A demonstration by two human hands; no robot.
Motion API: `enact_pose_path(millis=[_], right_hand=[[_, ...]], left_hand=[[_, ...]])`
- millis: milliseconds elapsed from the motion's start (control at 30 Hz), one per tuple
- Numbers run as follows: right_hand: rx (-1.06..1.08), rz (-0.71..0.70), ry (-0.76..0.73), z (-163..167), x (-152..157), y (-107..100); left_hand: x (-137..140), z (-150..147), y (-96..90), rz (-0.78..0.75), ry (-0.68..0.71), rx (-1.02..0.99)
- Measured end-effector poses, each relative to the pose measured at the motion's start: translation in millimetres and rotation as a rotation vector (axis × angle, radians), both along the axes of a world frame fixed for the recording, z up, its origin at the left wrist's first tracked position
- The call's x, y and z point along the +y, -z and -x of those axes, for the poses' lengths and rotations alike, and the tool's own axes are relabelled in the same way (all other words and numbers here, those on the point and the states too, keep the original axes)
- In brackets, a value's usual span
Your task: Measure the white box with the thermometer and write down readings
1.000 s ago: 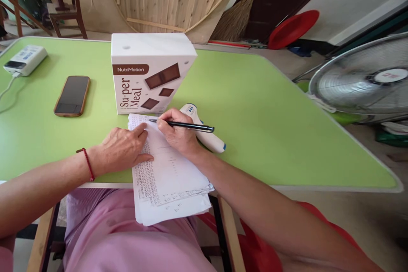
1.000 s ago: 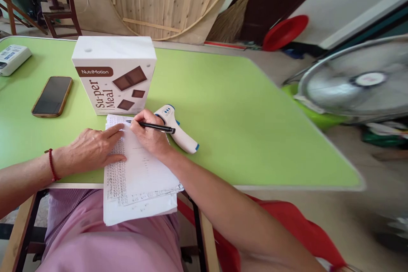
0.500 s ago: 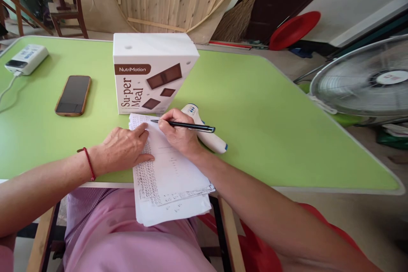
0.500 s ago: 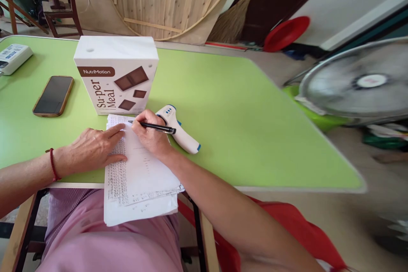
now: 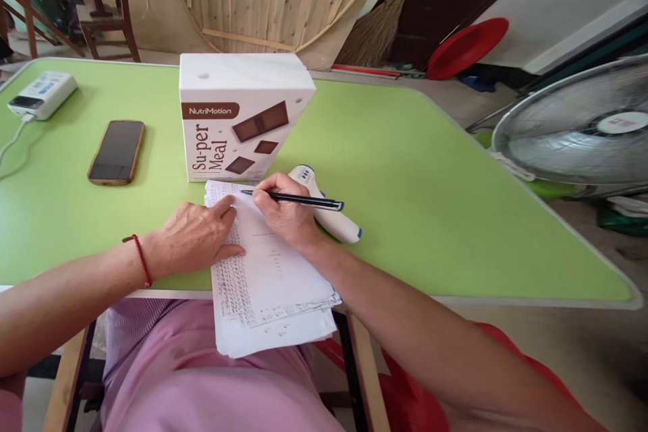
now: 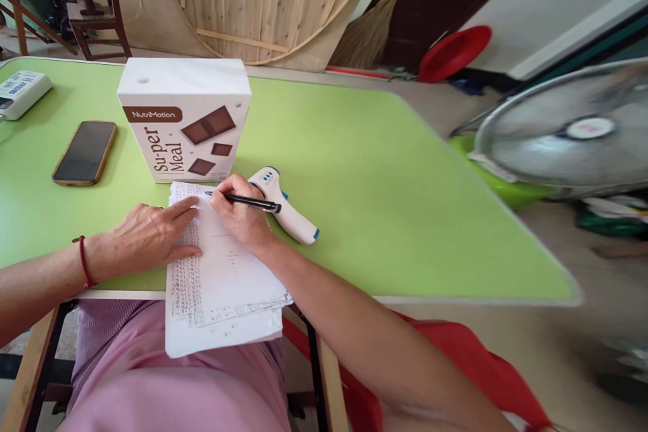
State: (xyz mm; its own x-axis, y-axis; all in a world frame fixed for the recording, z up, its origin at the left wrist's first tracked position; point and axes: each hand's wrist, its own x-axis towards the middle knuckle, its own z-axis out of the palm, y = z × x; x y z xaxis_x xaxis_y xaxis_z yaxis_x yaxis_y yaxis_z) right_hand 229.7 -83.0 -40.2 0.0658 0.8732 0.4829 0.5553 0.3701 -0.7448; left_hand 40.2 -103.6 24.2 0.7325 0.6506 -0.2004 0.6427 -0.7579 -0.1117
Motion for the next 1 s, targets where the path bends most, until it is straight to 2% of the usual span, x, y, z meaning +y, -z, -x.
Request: enact_pose_path(millis=[667, 800, 1000], right_hand=[[0.015, -0.014, -0.028, -1.1, 0.9, 1.0], [0.085, -0.117, -0.030, 0.9, -4.9, -6.4], [0.075, -0.318, 0.006, -4.8, -28.8, -38.2]], left_hand=[[1.3, -0.4, -1.6, -0.006, 0.000, 0.031], [0.8, -0.3, -1.9, 0.006, -0.010, 0.047], [0.2, -0.8, -0.4, 0.010, -0.006, 0.042]])
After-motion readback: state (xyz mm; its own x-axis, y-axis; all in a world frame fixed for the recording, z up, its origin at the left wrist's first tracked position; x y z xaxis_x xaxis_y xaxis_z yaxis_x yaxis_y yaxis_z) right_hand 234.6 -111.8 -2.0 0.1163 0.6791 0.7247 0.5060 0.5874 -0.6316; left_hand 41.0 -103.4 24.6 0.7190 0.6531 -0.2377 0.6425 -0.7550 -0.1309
